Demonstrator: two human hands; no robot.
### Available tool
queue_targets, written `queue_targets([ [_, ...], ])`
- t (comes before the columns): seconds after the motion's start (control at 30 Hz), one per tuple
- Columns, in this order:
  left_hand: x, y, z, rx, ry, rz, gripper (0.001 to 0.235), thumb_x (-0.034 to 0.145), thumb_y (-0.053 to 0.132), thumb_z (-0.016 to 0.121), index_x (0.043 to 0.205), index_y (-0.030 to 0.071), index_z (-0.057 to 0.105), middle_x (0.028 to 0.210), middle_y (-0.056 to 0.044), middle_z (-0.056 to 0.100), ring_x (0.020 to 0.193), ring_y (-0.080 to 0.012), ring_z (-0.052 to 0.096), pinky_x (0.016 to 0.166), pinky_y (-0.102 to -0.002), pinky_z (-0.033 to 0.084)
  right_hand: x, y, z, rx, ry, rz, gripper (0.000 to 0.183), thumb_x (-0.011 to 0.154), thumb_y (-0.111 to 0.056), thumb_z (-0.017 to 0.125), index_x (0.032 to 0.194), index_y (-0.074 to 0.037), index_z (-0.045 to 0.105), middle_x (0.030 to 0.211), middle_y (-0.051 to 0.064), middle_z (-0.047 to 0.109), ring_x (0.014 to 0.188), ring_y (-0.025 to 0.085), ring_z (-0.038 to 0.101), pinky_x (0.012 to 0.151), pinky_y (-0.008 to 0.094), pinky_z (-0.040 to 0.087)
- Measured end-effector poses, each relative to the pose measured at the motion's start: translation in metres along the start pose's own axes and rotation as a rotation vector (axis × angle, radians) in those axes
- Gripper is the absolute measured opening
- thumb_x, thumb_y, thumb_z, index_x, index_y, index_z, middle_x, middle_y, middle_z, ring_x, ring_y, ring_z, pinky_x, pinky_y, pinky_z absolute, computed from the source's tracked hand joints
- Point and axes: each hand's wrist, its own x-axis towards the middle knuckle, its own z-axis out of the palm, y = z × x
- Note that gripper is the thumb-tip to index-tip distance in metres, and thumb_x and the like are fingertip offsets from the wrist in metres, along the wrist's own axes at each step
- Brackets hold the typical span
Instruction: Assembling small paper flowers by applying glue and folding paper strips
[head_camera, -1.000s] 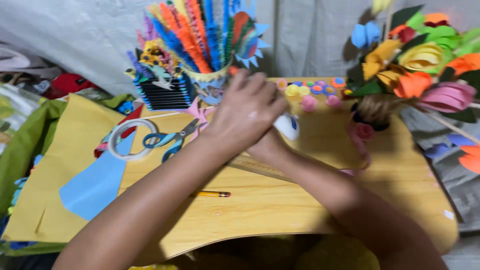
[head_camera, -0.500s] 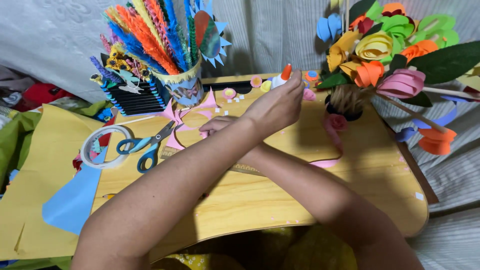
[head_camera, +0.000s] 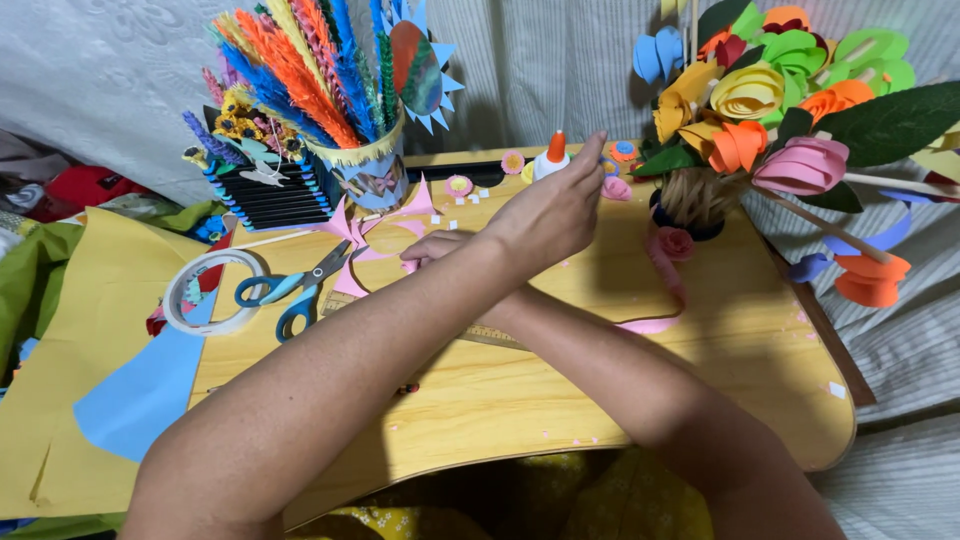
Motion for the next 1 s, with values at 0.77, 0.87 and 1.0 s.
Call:
queue_targets([
  [0.77,0.032,0.034,-0.018,-0.124,-0.073,-0.040,0.018,0.094,0.005,0.063,0.104,0.009,0.078,0.107,-0.011,0.075,0.108,-0.0335,0.064,0.113,-0.069,0.030,0.010,-0.101,0.004,0.060,0.371,0.096,0.025,0.086,-0.001,0.079,0.110,-0.005,0.075,0.092,0.012,0.071,0.088,0.026,0.075,0.076,0.035,0.066],
  [0.87,0.056,0.066,-0.021,-0.430,-0.071,-0.157,0.017,0.090,0.006,0.064,0.098,0.009,0.078,0.097,-0.010,0.075,0.098,-0.0306,0.067,0.100,-0.062,0.045,0.013,-0.126,0.001,-0.092,0.414,0.094,0.023,0.082,0.003,0.078,0.104,-0.005,0.076,0.087,0.015,0.074,0.083,0.031,0.075,0.070,0.037,0.067],
  [1.0,0.080,0.088,-0.048,-1.064,-0.455,-0.372,0.017,0.079,0.004,0.063,0.085,0.011,0.077,0.081,-0.005,0.074,0.080,-0.0264,0.076,0.067,-0.053,0.061,0.013,-0.135,0.002,-0.103,0.440,0.117,0.025,0.080,0.007,0.078,0.102,-0.006,0.077,0.087,0.015,0.075,0.082,0.029,0.076,0.069,0.035,0.068],
])
